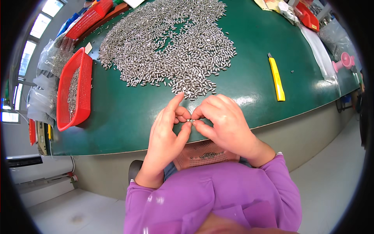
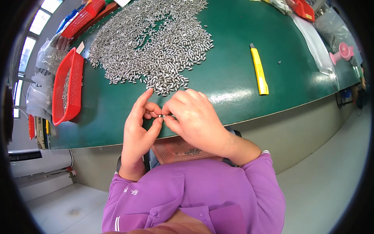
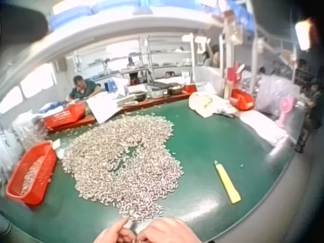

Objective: Manually sorting and inspecting small silver-colored metal components on a green workbench.

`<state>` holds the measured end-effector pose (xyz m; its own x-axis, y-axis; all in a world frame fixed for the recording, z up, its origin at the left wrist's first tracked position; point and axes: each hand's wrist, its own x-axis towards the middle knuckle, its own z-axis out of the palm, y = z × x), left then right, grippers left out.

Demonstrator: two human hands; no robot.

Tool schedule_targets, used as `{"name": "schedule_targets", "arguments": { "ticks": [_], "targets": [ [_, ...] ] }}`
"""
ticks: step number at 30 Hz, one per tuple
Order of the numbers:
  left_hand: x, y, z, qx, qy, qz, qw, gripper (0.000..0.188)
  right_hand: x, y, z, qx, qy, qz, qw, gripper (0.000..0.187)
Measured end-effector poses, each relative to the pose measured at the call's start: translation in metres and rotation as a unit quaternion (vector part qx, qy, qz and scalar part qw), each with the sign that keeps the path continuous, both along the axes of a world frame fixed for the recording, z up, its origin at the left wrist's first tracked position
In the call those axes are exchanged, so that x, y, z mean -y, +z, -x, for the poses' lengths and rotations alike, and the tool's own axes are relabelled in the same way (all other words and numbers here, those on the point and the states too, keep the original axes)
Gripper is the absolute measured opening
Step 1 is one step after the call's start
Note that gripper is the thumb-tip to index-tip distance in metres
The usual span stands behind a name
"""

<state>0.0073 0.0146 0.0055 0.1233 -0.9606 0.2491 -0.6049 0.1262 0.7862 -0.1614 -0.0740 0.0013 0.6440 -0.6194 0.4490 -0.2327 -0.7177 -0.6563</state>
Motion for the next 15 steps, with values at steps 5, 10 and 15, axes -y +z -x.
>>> {"name": "schedule_targets", "arguments": {
  "ticks": [5, 10, 15],
  "targets": [
    [-0.0001, -0.0016, -0.0008, -0.008, -0.002, 0.000, 1.000, 0.073, 0.0021, 0.0002, 0.0022, 0.005, 0.011, -0.009, 1.000, 0.016],
    [-0.0007, -0.0012, -0.0013, -0.012, -0.010, 0.010, 1.000, 0.073, 0.0027, -0.0008, 0.0048, 0.024, 0.018, -0.007, 1.000, 0.017],
    [-0.0001, -0.0030, -0.0019, -0.018, -0.013, 0.012, 1.000, 0.070, 0.0011, 0.0019, 0.0052, 0.004, 0.003, -0.012, 1.000, 0.014]
  ]
}}
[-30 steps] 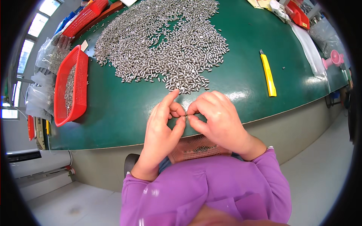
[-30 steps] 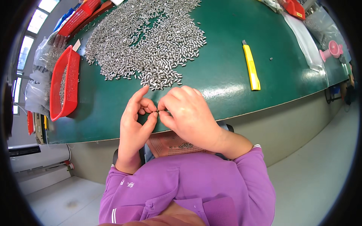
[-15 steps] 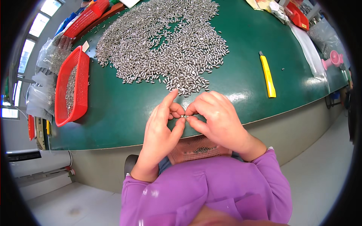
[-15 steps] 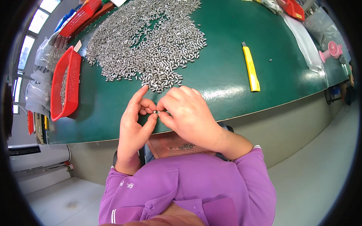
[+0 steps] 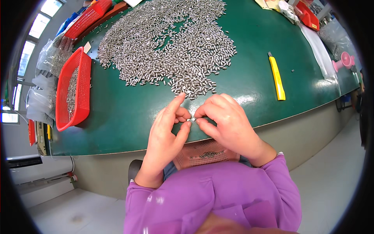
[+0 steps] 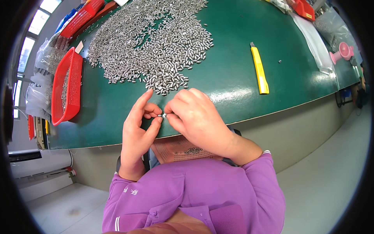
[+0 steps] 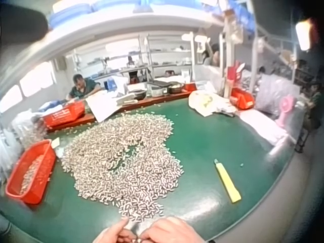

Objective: Manually sorting and inspecting small silver-colored metal components on a green workbench.

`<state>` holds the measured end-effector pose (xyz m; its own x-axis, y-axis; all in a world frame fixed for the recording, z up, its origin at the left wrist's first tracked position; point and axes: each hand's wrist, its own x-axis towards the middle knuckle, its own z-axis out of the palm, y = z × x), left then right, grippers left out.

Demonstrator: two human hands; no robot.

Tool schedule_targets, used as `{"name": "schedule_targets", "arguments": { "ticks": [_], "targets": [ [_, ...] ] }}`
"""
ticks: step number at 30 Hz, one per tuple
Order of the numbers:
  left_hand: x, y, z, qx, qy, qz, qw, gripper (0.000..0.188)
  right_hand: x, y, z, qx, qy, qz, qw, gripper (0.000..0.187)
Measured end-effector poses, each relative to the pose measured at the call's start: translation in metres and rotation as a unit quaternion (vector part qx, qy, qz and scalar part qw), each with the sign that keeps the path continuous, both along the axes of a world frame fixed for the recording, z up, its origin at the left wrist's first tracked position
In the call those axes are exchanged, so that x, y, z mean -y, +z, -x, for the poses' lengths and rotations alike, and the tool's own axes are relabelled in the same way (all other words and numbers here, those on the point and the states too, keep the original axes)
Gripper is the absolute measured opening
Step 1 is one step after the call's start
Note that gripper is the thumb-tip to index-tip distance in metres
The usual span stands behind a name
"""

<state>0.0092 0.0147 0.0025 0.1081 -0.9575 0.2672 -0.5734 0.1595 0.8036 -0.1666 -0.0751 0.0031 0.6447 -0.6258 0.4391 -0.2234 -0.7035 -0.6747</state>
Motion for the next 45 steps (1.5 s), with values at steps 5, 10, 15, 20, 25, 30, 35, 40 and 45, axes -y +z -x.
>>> {"name": "schedule_targets", "arguments": {
  "ticks": [5, 10, 15, 20, 25, 30, 35, 40, 45],
  "targets": [
    [0.000, -0.004, 0.002, -0.013, 0.013, 0.004, 1.000, 0.069, -0.002, 0.001, 0.002, -0.005, -0.010, 0.003, 1.000, 0.012],
    [0.000, -0.004, 0.004, -0.012, 0.017, 0.004, 1.000, 0.067, -0.003, 0.002, 0.007, -0.013, -0.031, 0.011, 0.999, 0.012],
    [0.000, -0.002, 0.002, 0.001, 0.007, -0.005, 1.000, 0.068, -0.003, 0.000, 0.010, -0.020, -0.037, 0.009, 0.999, 0.012],
    [0.001, -0.002, 0.003, 0.018, 0.009, 0.018, 1.000, 0.067, -0.003, -0.001, 0.009, -0.021, -0.033, 0.024, 0.999, 0.011],
    [0.002, -0.001, 0.007, 0.044, 0.011, 0.027, 0.999, 0.065, -0.004, -0.002, 0.006, -0.026, -0.021, 0.025, 0.999, 0.009],
    [0.001, 0.000, 0.008, 0.041, 0.015, 0.021, 0.999, 0.063, -0.005, -0.002, 0.008, -0.011, -0.013, 0.040, 0.999, 0.009],
    [-0.008, 0.008, 0.002, 0.064, -0.096, 0.026, 0.993, 0.060, -0.006, -0.001, 0.027, -0.023, 0.048, 0.038, 0.998, 0.010],
    [-0.016, 0.018, 0.003, -0.009, -0.162, -0.016, 0.987, 0.064, -0.001, 0.008, 0.040, -0.024, 0.117, 0.003, 0.993, 0.012],
    [0.011, 0.002, 0.009, 0.096, 0.070, 0.065, 0.991, 0.073, 0.011, 0.011, 0.016, -0.019, -0.068, 0.062, 0.996, 0.022]
  ]
}}
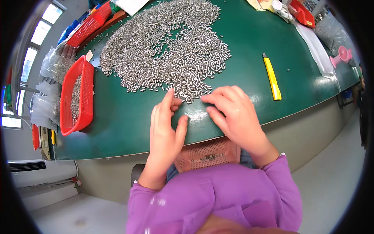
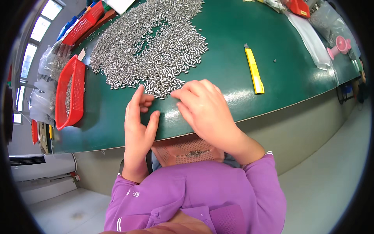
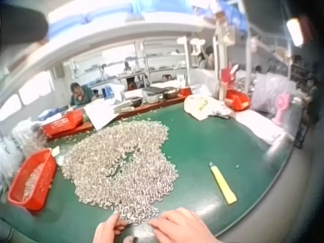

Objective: Manually sorting and inspecting small silver-colored metal components on a green workbench.

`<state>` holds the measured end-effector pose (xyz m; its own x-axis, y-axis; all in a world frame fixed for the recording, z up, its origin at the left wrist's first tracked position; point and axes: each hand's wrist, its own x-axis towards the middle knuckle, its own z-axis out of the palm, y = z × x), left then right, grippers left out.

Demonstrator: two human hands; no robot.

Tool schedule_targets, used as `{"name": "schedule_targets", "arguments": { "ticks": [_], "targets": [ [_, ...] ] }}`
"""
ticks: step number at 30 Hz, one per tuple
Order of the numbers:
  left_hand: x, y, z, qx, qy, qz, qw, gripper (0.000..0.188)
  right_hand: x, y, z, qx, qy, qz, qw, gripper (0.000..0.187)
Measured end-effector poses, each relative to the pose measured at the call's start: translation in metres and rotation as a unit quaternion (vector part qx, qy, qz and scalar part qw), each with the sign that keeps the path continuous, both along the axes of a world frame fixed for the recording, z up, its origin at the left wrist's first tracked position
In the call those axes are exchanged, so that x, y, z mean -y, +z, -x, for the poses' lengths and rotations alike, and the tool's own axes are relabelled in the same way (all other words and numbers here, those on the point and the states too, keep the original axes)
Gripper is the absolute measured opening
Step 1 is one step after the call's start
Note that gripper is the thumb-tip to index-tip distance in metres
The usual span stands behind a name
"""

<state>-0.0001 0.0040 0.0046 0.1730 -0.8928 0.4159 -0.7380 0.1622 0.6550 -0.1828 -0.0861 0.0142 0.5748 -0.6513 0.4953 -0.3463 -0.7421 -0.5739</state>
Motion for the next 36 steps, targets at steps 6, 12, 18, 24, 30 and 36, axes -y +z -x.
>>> {"name": "schedule_targets", "arguments": {
  "ticks": [6, 12, 18, 24, 30, 36],
  "targets": [
    [0.016, -0.005, 0.004, 0.011, -0.021, -0.007, 1.000, 0.070, 0.002, -0.010, -0.022, -0.014, 0.000, 0.032, 0.999, 0.017],
    [0.012, -0.003, 0.003, -0.028, -0.032, -0.036, 0.998, 0.072, 0.001, -0.013, -0.017, 0.013, 0.028, -0.003, 1.000, 0.014],
    [0.008, 0.004, 0.005, -0.049, -0.045, -0.053, 0.996, 0.066, 0.000, -0.011, -0.015, 0.029, 0.032, -0.028, 0.999, 0.013],
    [0.007, 0.002, 0.005, -0.041, -0.049, -0.036, 0.997, 0.064, -0.001, -0.012, -0.016, 0.019, 0.016, -0.001, 1.000, 0.013],
    [0.006, 0.001, 0.004, -0.046, -0.052, -0.044, 0.997, 0.063, 0.000, -0.009, -0.012, 0.009, 0.044, -0.019, 0.999, 0.011],
    [0.009, 0.003, 0.006, -0.034, -0.068, -0.045, 0.996, 0.061, -0.002, -0.010, -0.010, 0.014, 0.039, -0.013, 0.999, 0.012]
  ]
}}
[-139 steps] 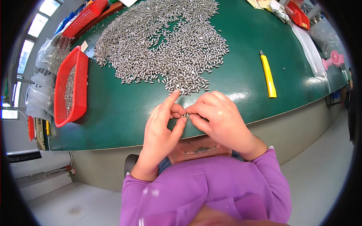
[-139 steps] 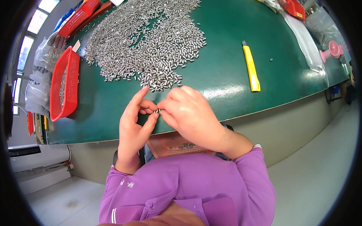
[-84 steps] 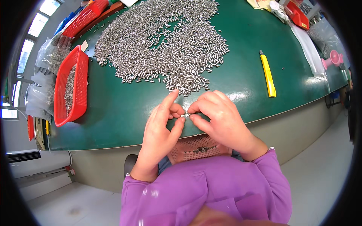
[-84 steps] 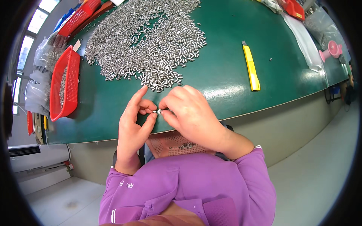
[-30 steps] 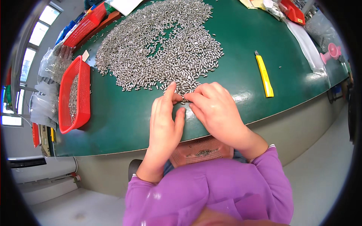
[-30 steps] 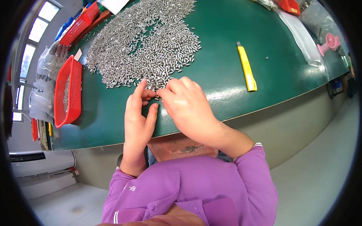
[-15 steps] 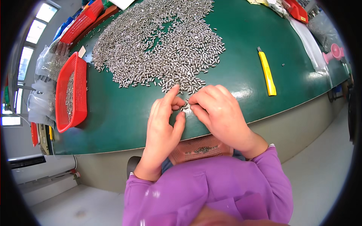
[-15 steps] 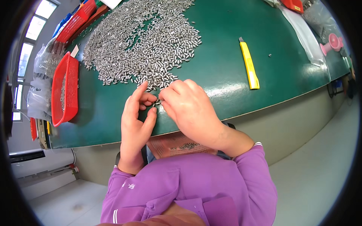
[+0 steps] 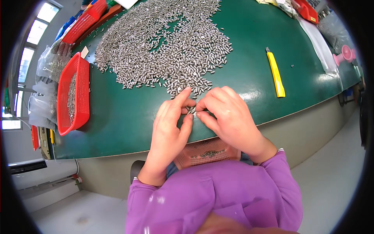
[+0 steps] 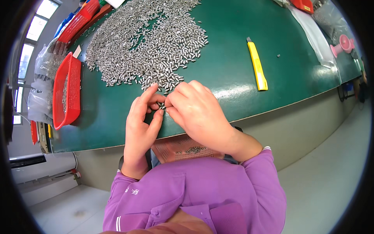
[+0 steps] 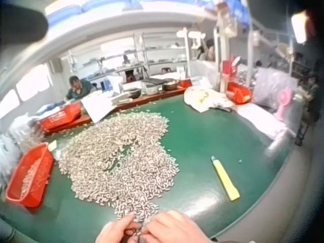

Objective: Manually sorting and inspecting small silver-colored metal components on a green workbench.

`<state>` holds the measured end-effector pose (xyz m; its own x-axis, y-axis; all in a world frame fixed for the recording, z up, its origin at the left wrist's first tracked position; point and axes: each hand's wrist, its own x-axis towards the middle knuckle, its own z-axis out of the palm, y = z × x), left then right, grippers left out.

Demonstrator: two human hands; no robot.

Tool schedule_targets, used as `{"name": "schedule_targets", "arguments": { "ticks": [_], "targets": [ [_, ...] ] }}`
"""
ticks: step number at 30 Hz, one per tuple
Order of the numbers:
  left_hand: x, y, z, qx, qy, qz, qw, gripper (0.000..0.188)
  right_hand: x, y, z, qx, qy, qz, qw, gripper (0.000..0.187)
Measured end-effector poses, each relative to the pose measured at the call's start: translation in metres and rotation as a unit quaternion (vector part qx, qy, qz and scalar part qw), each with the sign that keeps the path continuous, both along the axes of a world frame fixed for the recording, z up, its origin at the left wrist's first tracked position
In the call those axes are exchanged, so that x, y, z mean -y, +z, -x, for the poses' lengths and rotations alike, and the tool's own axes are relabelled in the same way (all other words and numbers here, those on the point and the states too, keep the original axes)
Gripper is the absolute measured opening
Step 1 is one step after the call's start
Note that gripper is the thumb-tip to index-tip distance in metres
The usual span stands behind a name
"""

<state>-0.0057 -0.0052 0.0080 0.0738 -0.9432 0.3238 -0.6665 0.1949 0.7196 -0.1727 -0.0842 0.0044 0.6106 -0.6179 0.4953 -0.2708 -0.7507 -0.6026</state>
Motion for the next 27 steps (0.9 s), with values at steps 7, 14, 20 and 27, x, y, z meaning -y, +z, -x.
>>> {"name": "schedule_targets", "arguments": {
  "ticks": [7, 14, 20, 27],
  "targets": [
    [-0.001, -0.002, -0.001, -0.011, 0.006, -0.009, 1.000, 0.065, 0.000, 0.000, 0.001, -0.022, -0.029, 0.005, 0.999, 0.015],
    [-0.004, -0.001, 0.000, -0.013, 0.011, -0.001, 1.000, 0.061, -0.001, -0.001, 0.000, -0.033, -0.017, -0.001, 0.999, 0.017],
    [-0.005, -0.006, -0.004, -0.024, 0.014, -0.009, 1.000, 0.063, -0.001, -0.001, -0.003, -0.020, -0.006, -0.004, 1.000, 0.015],
    [-0.006, -0.008, -0.004, -0.048, 0.018, 0.003, 0.999, 0.066, -0.003, 0.000, -0.005, -0.021, 0.004, -0.003, 1.000, 0.013]
  ]
}}
